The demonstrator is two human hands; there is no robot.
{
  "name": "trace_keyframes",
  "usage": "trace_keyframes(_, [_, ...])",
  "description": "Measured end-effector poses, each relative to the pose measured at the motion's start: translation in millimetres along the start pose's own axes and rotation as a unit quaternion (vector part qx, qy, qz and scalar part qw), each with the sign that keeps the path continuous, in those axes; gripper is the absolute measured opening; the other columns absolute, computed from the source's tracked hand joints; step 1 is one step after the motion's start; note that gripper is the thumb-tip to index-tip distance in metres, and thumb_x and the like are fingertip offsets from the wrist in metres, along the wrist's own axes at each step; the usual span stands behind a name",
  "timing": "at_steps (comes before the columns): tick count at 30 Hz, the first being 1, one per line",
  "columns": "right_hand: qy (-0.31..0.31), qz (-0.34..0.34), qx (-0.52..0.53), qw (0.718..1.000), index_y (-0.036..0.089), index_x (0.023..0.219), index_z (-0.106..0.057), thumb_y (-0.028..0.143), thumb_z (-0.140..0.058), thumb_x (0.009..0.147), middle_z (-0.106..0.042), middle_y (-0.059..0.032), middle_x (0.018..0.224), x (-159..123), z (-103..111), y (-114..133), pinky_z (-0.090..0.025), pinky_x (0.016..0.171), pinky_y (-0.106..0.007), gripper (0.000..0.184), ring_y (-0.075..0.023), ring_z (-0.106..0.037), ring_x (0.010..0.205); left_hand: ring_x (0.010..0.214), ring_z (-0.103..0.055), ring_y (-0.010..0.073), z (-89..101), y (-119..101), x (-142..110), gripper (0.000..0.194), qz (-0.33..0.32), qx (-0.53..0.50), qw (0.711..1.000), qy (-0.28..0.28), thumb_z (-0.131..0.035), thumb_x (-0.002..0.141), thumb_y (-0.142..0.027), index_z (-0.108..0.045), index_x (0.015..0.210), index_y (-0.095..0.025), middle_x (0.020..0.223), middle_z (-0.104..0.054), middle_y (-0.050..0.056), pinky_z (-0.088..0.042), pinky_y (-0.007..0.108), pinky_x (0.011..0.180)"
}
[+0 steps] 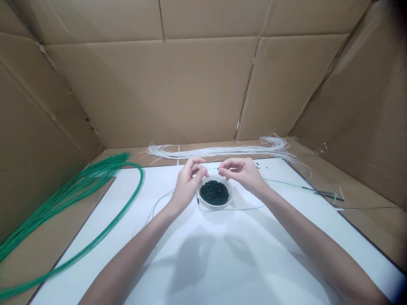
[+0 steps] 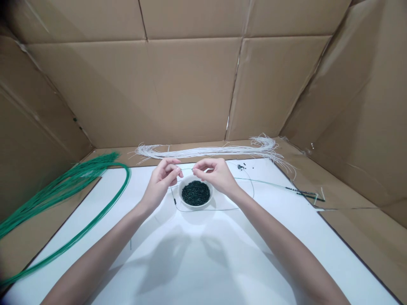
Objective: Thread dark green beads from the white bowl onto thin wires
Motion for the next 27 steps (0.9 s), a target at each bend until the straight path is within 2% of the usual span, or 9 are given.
trace_keyframes(3, [0.036,0.002,-0.027,0.999,0.013,0.067,-0.066,0.029,-0.064,0.065,-0.063,-0.0031,0.065,-0.2,-7.8,-3.1,-0.047,0.053,-0.023,0.016,-0.0122,-0.055,0.060,0.066,-0.048,0.0100,-8.7,10.5,-0.1,0.024,0.029,-0.004,0.999,0.032,-0.053,0.076,-0.027,-0.046,0.099,-0.021,0.068,-0.057,-0.001,-0.034,0.018,0.057])
trace_keyframes(6, [0.084,-0.004,-0.051,0.995,0.013,0.069,-0.067,0.031,-0.062,0.068,-0.065,-0.0047,0.067,-1.4,-19.3,-8.4,-0.046,0.052,-0.023,0.019,-0.0131,-0.056,0.061,0.054,-0.040,0.0074,-17.2,23.8,0.8,0.020,0.063,-0.048,0.995,0.055,-0.049,0.078,-0.030,-0.050,0.094,-0.019,0.062,-0.053,-0.002,-0.028,0.017,0.049])
trace_keyframes(9, [0.059,0.012,-0.084,0.995,0.013,0.067,-0.067,0.034,-0.063,0.068,-0.065,-0.0047,0.066,0.3,-15.7,-9.0,-0.044,0.053,-0.023,0.022,-0.0123,-0.054,0.058,0.048,-0.029,0.0056,-24.0,33.2,2.2,0.024,0.098,-0.086,0.988,0.079,-0.047,0.078,-0.034,-0.058,0.085,-0.013,0.059,-0.049,-0.001,-0.020,0.018,0.043])
trace_keyframes(13, [0.010,0.016,-0.113,0.993,0.013,0.062,-0.065,0.037,-0.066,0.064,-0.063,-0.0039,0.060,2.3,-5.1,-12.0,-0.042,0.052,-0.023,0.025,-0.0114,-0.052,0.054,0.046,-0.028,0.0033,-21.7,32.9,4.4,0.022,0.118,-0.061,0.987,0.090,-0.060,0.070,-0.033,-0.061,0.070,-0.011,0.058,-0.047,-0.002,-0.018,0.018,0.043])
trace_keyframes(15, [0.021,0.001,-0.106,0.994,0.012,0.061,-0.064,0.038,-0.066,0.063,-0.060,-0.0029,0.056,2.7,-6.3,-16.2,-0.040,0.049,-0.023,0.026,-0.0103,-0.050,0.050,0.046,-0.029,0.0024,-21.9,36.8,4.0,0.020,0.149,-0.082,0.980,0.102,-0.064,0.066,-0.029,-0.059,0.066,-0.010,0.057,-0.046,-0.002,-0.018,0.018,0.043])
trace_keyframes(18, [0.069,-0.012,-0.083,0.994,0.012,0.063,-0.064,0.038,-0.066,0.063,-0.059,-0.0022,0.055,3.1,-14.7,-19.6,-0.041,0.051,-0.023,0.026,-0.0103,-0.050,0.050,0.046,-0.030,0.0019,-27.2,50.2,0.6,0.014,0.223,-0.178,0.951,0.122,-0.064,0.062,-0.020,-0.055,0.064,-0.010,0.061,-0.049,0.000,-0.017,0.016,0.041])
trace_keyframes(21, [0.069,-0.008,-0.090,0.994,0.012,0.064,-0.063,0.038,-0.064,0.065,-0.060,-0.0023,0.059,5.7,-14.0,-19.0,-0.043,0.056,-0.024,0.026,-0.0112,-0.052,0.055,0.045,-0.031,0.0023,-28.2,62.4,-0.6,0.009,0.270,-0.244,0.925,0.108,-0.058,0.060,-0.013,-0.050,0.063,-0.011,0.064,-0.052,0.003,-0.018,0.015,0.039])
trace_keyframes(23, [0.062,-0.009,-0.087,0.994,0.012,0.069,-0.062,0.038,-0.064,0.066,-0.061,-0.0027,0.064,8.1,-12.8,-21.2,-0.045,0.058,-0.025,0.026,-0.0116,-0.054,0.059,0.044,-0.031,0.0022,-23.8,65.7,2.2,0.008,0.270,-0.250,0.926,0.085,-0.054,0.059,-0.012,-0.049,0.065,-0.011,0.063,-0.052,0.003,-0.018,0.015,0.039])
trace_keyframes(27, [0.096,-0.044,-0.042,0.994,0.015,0.105,-0.052,0.035,-0.058,0.072,-0.062,-0.0048,0.080,10.2,-22.8,-39.9,-0.049,0.057,-0.025,0.039,-0.0125,-0.058,0.065,0.043,-0.031,0.0031,-5.6,65.1,11.9,0.008,0.242,-0.246,0.939,0.018,-0.050,0.065,-0.019,-0.050,0.067,-0.011,0.059,-0.052,0.002,-0.021,0.014,0.038])
Point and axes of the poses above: each hand's wrist, its own x-axis towards the middle knuckle, its own z-axis out of the back of the hand, y = z × x, the point moved 10 cm from there along x, towards the middle knuckle
